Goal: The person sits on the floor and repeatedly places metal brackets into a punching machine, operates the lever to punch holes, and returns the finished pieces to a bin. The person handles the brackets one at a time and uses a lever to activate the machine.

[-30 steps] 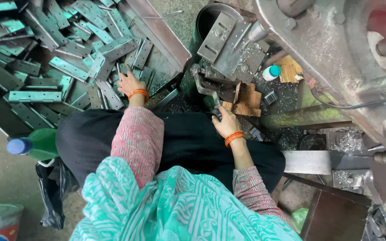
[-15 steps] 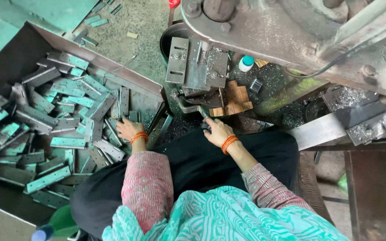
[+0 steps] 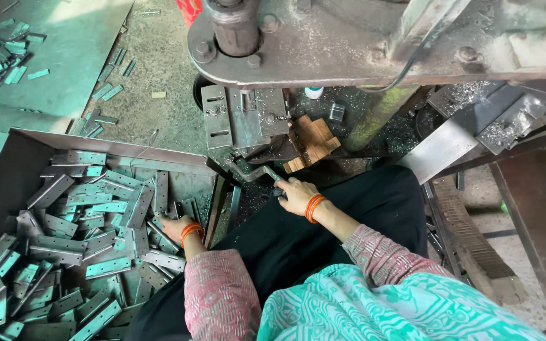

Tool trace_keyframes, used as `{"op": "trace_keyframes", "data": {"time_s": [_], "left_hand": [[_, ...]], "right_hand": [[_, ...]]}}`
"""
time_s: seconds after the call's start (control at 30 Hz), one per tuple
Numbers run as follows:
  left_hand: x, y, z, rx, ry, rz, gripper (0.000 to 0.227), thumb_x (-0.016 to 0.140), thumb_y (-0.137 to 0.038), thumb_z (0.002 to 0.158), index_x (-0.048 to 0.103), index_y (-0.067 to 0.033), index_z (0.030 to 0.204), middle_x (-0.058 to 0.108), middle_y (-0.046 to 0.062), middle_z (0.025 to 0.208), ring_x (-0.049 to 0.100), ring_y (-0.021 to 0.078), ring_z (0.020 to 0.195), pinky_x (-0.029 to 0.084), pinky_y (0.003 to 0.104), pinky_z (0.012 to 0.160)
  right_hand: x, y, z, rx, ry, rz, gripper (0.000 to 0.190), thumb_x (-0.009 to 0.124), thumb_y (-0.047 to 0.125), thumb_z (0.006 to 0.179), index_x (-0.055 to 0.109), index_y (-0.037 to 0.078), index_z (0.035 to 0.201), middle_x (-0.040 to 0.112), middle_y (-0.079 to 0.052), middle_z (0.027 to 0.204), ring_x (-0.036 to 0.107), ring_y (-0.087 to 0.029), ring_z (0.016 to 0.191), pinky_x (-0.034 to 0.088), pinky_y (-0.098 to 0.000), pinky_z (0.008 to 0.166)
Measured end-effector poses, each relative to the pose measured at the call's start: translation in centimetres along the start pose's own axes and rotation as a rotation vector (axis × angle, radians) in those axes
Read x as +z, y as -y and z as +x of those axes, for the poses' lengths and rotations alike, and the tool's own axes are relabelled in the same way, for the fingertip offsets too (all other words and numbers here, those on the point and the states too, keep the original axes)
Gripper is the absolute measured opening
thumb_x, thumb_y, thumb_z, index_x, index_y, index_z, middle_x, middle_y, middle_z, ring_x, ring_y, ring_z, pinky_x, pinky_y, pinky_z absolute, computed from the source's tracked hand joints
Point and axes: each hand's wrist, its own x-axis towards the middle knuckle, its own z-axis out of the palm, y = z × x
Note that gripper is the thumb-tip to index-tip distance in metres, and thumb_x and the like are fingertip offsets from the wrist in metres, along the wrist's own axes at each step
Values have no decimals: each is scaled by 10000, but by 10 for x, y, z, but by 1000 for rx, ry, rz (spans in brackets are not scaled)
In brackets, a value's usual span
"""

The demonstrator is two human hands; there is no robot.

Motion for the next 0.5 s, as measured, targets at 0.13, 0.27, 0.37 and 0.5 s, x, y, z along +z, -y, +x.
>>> {"op": "trace_keyframes", "data": {"time_s": [0.13,0.27,0.37,0.5], "left_hand": [[-10,10,-3,28,39,7,648,738,-82,775,532,-20,1386,660,279,1237,646,468,1141,530,508,960],[-16,13,0,75,39,-144,678,764,-24,725,558,-19,1371,680,261,1205,660,425,1106,524,465,959],[-8,0,8,91,67,-522,709,789,56,671,562,-17,1338,673,169,1205,666,311,1054,529,391,930],[-4,-17,17,-83,314,-1081,617,622,197,766,591,-53,1330,672,63,1166,671,204,948,583,323,776]], "right_hand": [[3,-3,-1,5,2,24,450,702,333,860,633,220,1291,696,-129,1147,690,-344,1055,545,-485,902],[4,-1,-1,-1,0,8,461,700,344,863,625,218,1300,688,-138,1161,684,-343,1069,548,-483,898],[0,-2,1,8,13,-1,474,694,354,872,616,222,1320,683,-142,1168,680,-346,1072,545,-483,902],[-2,0,-2,-1,30,15,476,692,353,878,611,215,1326,679,-137,1184,672,-348,1080,537,-483,909]]}}
